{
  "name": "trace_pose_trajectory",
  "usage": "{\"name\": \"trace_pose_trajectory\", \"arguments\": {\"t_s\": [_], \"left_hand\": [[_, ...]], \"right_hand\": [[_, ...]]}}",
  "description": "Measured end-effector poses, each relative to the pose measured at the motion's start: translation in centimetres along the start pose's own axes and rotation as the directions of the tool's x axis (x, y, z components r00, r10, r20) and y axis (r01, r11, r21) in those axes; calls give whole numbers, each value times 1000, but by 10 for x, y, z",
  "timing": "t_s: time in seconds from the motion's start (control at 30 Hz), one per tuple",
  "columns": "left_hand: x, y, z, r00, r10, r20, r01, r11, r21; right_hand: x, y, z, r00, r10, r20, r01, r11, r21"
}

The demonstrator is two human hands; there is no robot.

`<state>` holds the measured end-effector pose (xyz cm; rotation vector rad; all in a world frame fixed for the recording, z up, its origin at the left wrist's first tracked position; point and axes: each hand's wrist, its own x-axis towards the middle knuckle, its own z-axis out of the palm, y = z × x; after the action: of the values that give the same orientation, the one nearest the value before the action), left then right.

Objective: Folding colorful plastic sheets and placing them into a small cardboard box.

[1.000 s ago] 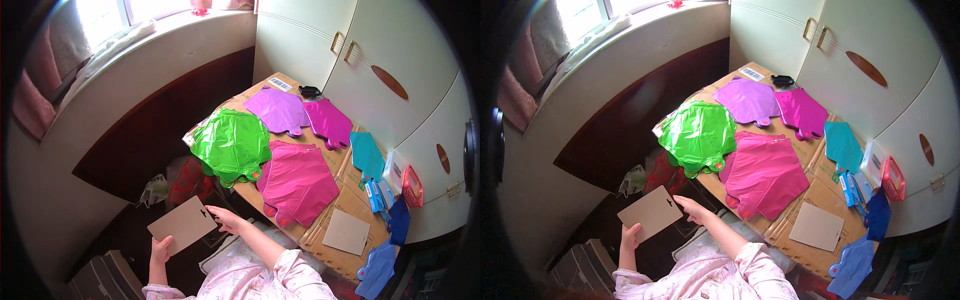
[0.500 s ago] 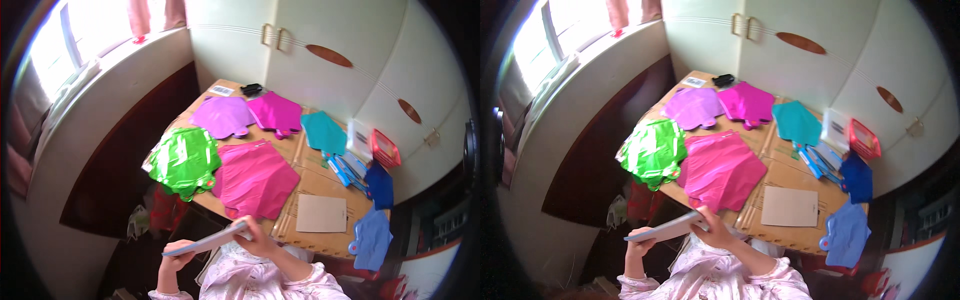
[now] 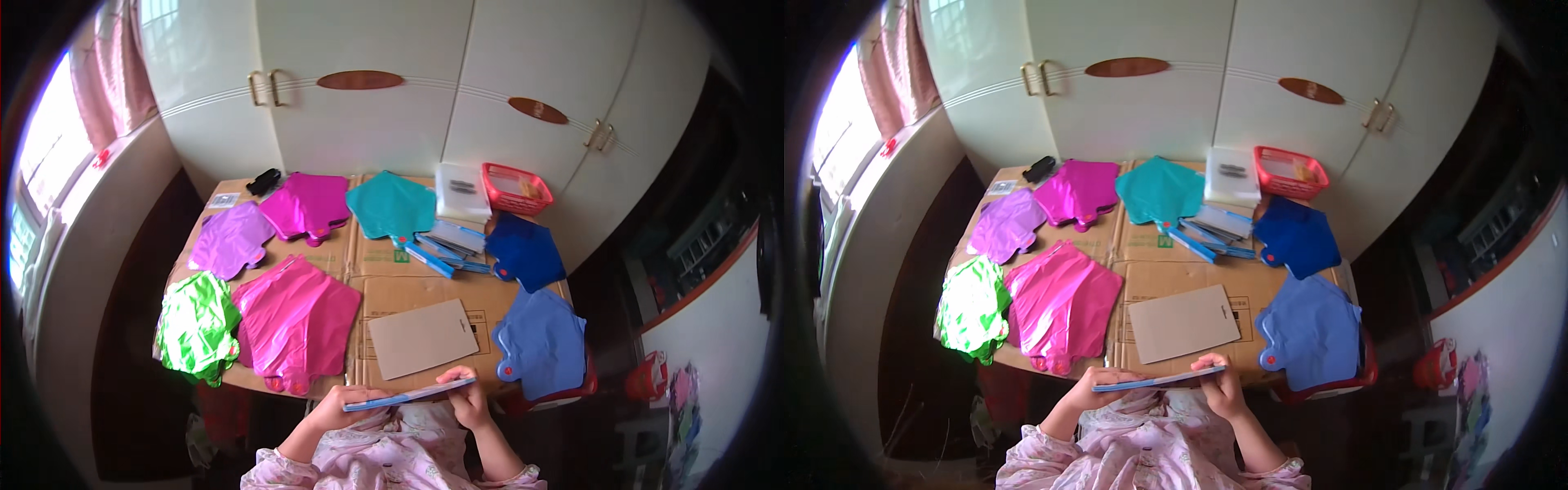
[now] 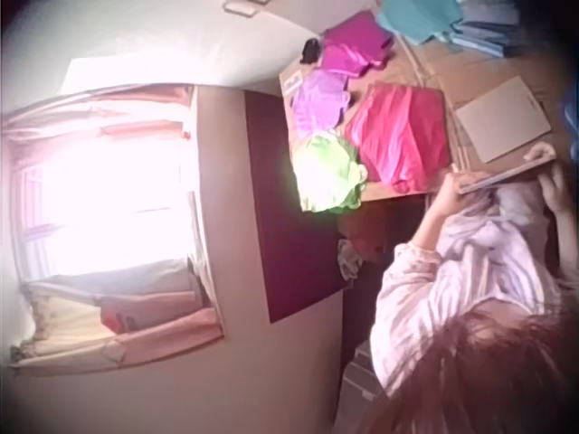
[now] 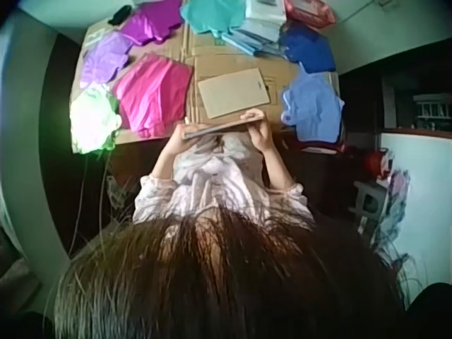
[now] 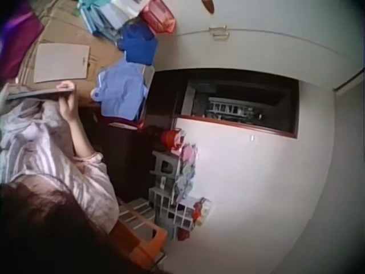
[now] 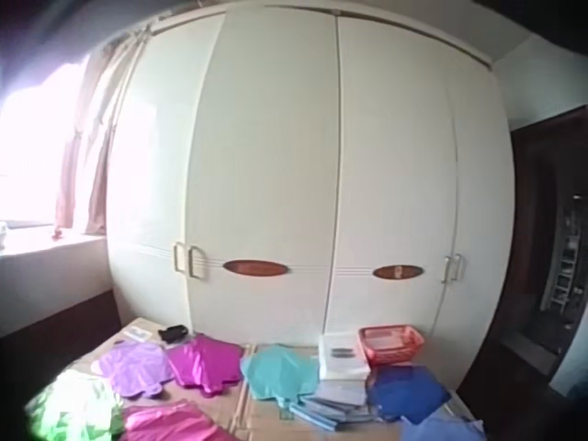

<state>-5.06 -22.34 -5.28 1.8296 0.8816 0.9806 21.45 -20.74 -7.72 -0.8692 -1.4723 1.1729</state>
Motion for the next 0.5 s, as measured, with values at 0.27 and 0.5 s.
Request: {"name": "trace_pose_trajectory", "arguments": {"t_s": [0.27, 0.5], "left_hand": [[39, -3, 5, 954, -267, -134, 209, 918, -338], [81, -14, 17, 843, -530, -90, 328, 641, -694]], "right_hand": [[38, 5, -7, 969, -72, -238, 19, 976, -218], [79, -10, -27, 958, -99, -267, -61, 844, -532]]}}
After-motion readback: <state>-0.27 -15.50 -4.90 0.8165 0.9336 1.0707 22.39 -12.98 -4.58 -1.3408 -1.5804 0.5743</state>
